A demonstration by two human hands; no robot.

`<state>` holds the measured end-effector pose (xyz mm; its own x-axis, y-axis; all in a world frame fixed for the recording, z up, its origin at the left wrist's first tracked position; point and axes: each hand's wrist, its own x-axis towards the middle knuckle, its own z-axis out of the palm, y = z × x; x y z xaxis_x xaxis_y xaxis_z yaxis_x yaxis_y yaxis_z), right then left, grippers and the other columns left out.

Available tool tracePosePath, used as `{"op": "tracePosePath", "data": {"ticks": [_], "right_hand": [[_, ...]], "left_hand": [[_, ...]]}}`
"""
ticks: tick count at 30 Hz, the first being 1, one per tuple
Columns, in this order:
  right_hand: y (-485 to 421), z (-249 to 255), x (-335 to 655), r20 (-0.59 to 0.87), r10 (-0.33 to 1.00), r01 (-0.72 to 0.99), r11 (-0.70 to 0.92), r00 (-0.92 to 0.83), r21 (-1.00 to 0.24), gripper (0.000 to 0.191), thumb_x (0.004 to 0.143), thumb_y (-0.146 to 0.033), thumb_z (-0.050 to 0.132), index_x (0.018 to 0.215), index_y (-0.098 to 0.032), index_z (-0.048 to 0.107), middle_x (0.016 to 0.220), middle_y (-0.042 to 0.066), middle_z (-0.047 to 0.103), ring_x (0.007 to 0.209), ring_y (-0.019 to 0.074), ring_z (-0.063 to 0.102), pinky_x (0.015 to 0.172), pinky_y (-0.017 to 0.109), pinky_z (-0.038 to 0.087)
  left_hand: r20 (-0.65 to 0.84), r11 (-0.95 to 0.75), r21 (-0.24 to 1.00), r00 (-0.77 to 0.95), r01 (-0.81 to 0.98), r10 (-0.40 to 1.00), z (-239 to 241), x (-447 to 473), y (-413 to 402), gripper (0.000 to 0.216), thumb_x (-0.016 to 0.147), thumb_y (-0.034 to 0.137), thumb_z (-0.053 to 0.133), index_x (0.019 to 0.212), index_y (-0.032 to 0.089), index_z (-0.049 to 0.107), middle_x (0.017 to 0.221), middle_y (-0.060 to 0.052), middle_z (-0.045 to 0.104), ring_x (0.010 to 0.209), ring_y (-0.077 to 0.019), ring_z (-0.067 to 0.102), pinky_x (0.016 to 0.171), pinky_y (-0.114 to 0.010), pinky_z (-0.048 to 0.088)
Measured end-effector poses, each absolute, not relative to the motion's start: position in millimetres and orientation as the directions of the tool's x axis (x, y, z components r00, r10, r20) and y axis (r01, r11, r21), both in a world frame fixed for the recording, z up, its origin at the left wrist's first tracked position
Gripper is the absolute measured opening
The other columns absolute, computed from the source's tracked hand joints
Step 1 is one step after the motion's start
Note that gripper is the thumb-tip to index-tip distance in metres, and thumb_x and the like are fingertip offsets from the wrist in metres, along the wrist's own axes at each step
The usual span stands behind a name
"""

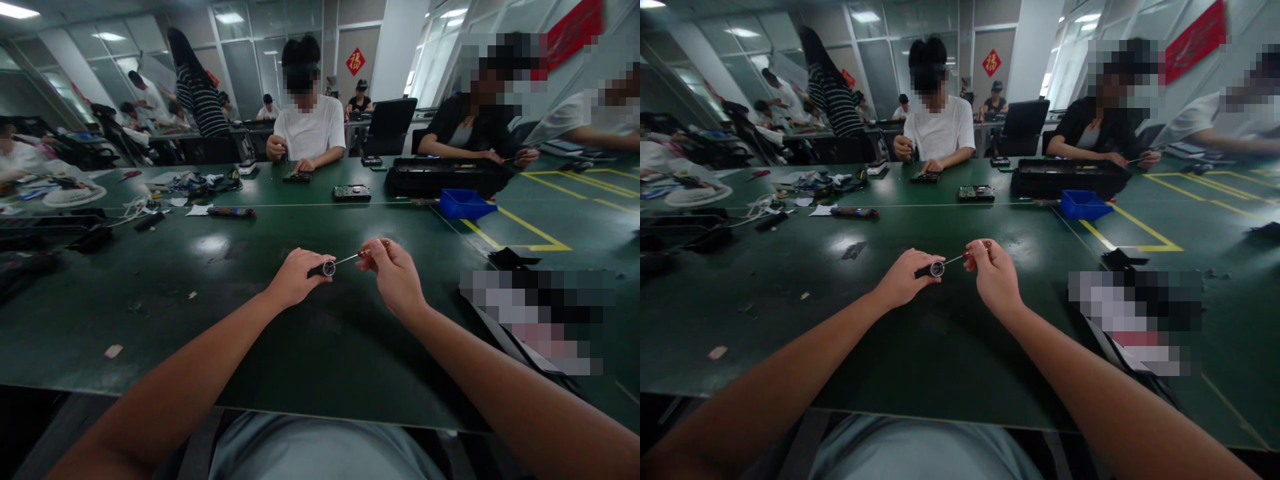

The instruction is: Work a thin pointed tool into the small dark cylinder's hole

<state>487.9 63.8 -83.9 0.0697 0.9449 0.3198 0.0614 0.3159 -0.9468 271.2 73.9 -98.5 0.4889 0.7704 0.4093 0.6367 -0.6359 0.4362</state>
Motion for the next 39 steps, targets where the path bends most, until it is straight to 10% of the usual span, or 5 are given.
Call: {"op": "tracePosePath", "data": {"ticks": [8, 19, 39], "right_hand": [[70.7, -85.9, 487.9, 0.087, 0.995, -0.207, 0.094, 0.042, -0.974, 0.026, 0.089, -0.048, 0.059, 0.082, -0.023, 0.059, 0.071, 0.0, 0.057, 0.062, 0.0155, 0.057, 0.069, 0.036, 0.057], [58.8, -80.8, 488.5, 0.471, 0.879, 0.194, 0.45, 0.077, -0.872, 0.021, 0.098, -0.04, 0.051, 0.096, -0.022, 0.06, 0.078, 0.002, 0.065, 0.071, 0.016, 0.063, 0.069, 0.034, 0.052], [48.1, -68.9, 488.9, 0.52, 0.843, 0.471, 0.516, -0.133, -0.715, 0.013, 0.092, -0.03, 0.055, 0.093, -0.021, 0.064, 0.078, 0.002, 0.069, 0.07, 0.0167, 0.064, 0.065, 0.03, 0.046]], "left_hand": [[0.422, -0.587, 0.478, 0.415, 0.653, 0.806, -101.4, 268.8, 78.2, 0.037, 0.09, 0.031, 0.069, 0.127, 0.026, 0.064, 0.125, -0.004, 0.069, 0.115, -0.0224, 0.061, 0.104, -0.042, 0.042], [0.406, -0.546, 0.507, 0.374, 0.667, 0.834, -100.4, 269.3, 74.3, 0.039, 0.088, 0.034, 0.072, 0.125, 0.025, 0.065, 0.12, -0.004, 0.07, 0.112, -0.0233, 0.062, 0.103, -0.043, 0.044], [0.408, -0.546, 0.507, 0.372, 0.667, 0.834, -99.8, 268.8, 73.5, 0.037, 0.087, 0.03, 0.073, 0.123, 0.024, 0.066, 0.12, -0.004, 0.071, 0.111, -0.0233, 0.062, 0.101, -0.042, 0.045]]}}
